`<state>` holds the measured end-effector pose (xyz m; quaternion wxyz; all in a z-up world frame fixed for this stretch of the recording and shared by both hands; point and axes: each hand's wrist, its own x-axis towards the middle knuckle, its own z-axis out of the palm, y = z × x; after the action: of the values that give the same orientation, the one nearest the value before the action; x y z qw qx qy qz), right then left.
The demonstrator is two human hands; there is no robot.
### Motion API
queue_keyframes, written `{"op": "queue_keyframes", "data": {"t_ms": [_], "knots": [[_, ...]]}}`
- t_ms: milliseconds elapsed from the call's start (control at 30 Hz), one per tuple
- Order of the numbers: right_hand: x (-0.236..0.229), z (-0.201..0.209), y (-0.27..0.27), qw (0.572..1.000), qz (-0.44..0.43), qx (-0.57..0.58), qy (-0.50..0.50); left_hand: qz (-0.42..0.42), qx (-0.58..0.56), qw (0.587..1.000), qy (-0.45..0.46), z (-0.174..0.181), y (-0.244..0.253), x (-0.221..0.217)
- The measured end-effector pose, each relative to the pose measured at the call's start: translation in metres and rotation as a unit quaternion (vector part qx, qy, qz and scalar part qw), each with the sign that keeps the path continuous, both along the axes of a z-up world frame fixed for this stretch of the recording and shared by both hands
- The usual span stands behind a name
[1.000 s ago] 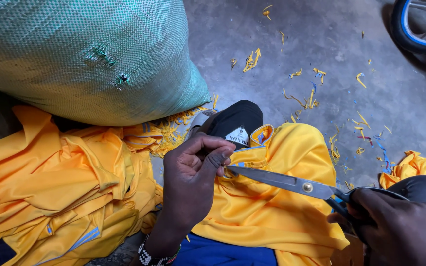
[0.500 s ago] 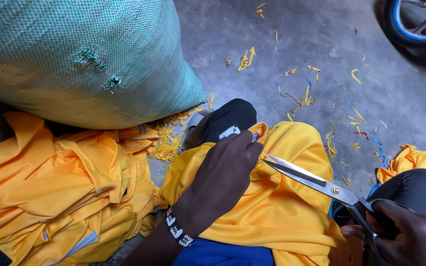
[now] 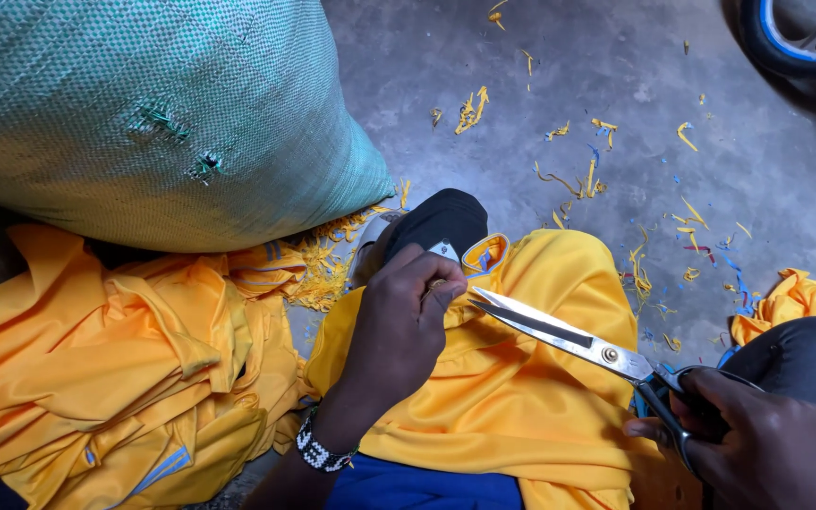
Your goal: Trimming excess fabric from yellow garments using scissors
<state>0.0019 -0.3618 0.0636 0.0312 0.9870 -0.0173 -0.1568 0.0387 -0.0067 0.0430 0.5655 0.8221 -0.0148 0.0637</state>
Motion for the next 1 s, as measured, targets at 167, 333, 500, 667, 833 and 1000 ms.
{"op": "queue_keyframes", "data": {"t_ms": [167, 333, 500, 667, 833, 1000], "knots": [[0.003, -0.011, -0.012, 0.999, 0.006, 0.03, -0.033, 0.112, -0.072, 0.991, -0.028, -0.007, 0.029, 0.005], [0.017, 0.0, 0.027, 0.976, -0.023, 0.195, -0.093, 0.192, 0.011, 0.98, -0.042, -0.011, 0.064, 0.004], [0.049, -0.005, 0.073, 0.933, -0.002, 0.342, -0.109, 0.132, 0.28, 0.95, -0.042, -0.062, 0.085, 0.004], [0.086, -0.029, 0.111, 0.874, -0.062, 0.479, -0.044, 0.166, 0.382, 0.907, 0.068, -0.093, 0.102, -0.006], [0.109, -0.081, 0.127, 0.878, -0.073, 0.471, -0.05, 0.165, 0.18, 0.962, 0.123, -0.065, 0.102, -0.015], [0.113, -0.054, 0.175, 0.761, -0.275, 0.586, 0.05, 0.048, -0.156, 0.981, 0.109, -0.036, 0.041, -0.024]]}}
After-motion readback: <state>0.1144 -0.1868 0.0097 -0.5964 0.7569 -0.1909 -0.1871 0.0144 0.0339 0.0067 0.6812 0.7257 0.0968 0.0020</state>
